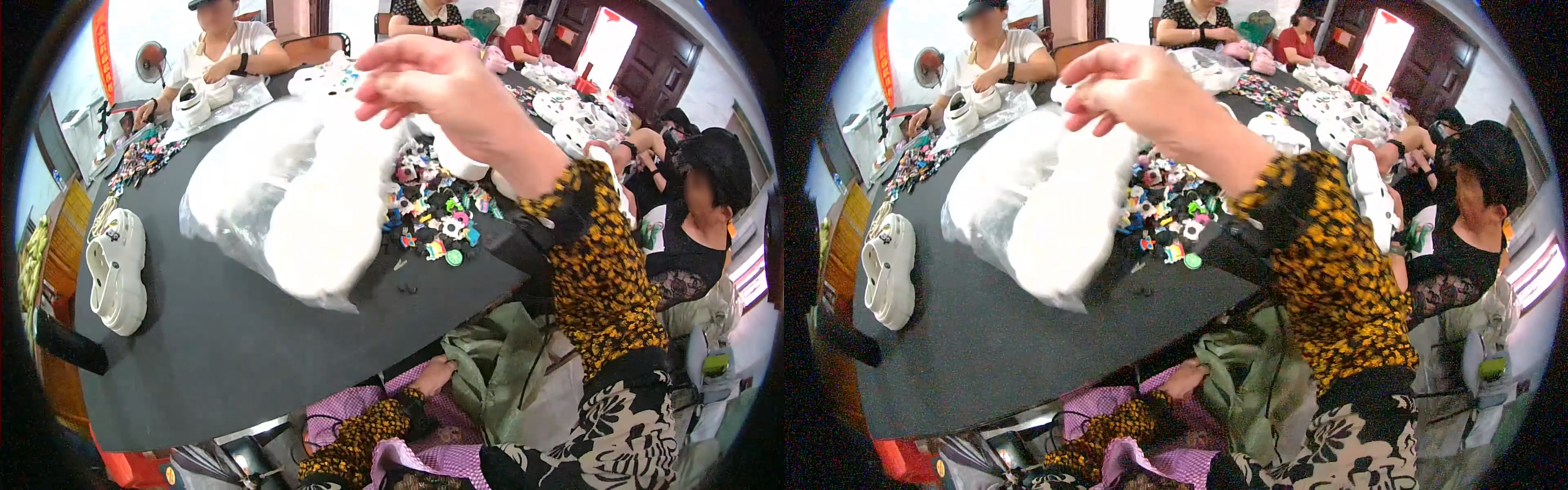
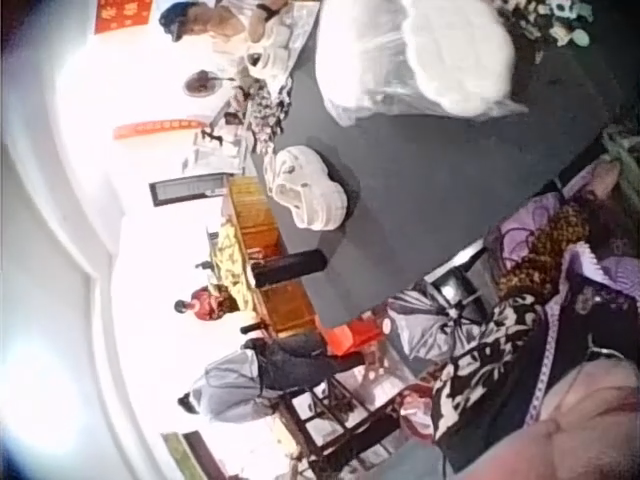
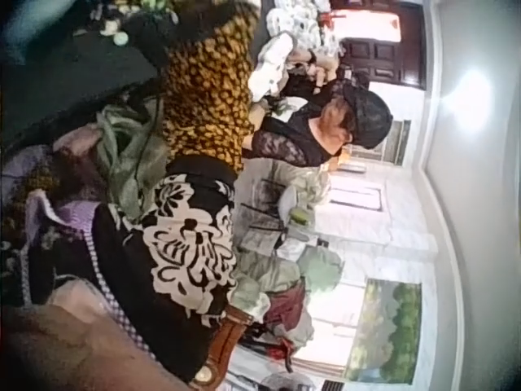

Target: Applying decorative charms to foam shoes and placing them in plastic bags.

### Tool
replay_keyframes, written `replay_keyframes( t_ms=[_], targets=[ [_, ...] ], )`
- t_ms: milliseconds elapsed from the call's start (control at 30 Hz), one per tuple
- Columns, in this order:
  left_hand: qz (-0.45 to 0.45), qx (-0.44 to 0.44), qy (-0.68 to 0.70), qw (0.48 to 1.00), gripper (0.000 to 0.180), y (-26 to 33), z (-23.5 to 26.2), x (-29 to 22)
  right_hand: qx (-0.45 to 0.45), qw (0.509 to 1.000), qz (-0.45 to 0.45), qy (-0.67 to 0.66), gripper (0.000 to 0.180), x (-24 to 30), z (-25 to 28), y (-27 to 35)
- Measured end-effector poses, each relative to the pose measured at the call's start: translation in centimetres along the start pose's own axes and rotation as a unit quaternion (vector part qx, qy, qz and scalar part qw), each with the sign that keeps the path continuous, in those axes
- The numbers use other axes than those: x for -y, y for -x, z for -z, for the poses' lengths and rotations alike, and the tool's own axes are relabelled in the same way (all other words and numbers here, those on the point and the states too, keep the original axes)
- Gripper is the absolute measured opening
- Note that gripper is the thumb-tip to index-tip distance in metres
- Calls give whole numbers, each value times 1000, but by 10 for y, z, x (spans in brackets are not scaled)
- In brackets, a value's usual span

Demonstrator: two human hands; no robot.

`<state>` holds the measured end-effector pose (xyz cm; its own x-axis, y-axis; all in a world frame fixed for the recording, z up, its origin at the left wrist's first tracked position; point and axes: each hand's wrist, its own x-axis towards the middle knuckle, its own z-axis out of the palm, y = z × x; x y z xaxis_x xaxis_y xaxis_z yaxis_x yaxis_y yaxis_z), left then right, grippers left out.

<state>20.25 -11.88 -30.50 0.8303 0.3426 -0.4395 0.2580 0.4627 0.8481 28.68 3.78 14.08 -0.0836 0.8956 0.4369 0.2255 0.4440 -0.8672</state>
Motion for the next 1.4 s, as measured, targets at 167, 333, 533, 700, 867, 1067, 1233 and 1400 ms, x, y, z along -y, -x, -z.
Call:
replay_keyframes(
  t_ms=[167, 333, 533, 700, 867, 1067, 1233, 1400],
  targets=[
    [-17, -24, -87, 996, 33, 14, 1, -19, -14, 996, -87, 31, 20, -22, 48, 98],
    [-44, -6, -73, 996, 30, -12, 7, 18, 46, 947, -311, 60, 19, -89, 79, 250],
    [-71, -1, -78, 994, 29, -6, 9, -10, 132, 883, -430, 137, 25, -221, 51, 442],
    [98, -65, 56, 992, 23, -5, -13, -23, -4, 903, -398, 161, 27, -320, 3, 565],
    [91, -50, 137, 985, 24, 0, -23, -27, 105, 729, -664, 130, 31, -323, 3, 670],
    [82, -51, 132, 987, 26, 2, -14, -29, 79, 741, -660, 95, 30, -325, 10, 691],
    [81, -55, 162, 982, 29, 3, -23, -35, 42, 748, -658, 70, 30, -333, -17, 660],
    [119, -73, 255, 957, 32, 17, -43, -70, 12, 754, -656, 42, 30, -362, -30, 610]
  ],
)
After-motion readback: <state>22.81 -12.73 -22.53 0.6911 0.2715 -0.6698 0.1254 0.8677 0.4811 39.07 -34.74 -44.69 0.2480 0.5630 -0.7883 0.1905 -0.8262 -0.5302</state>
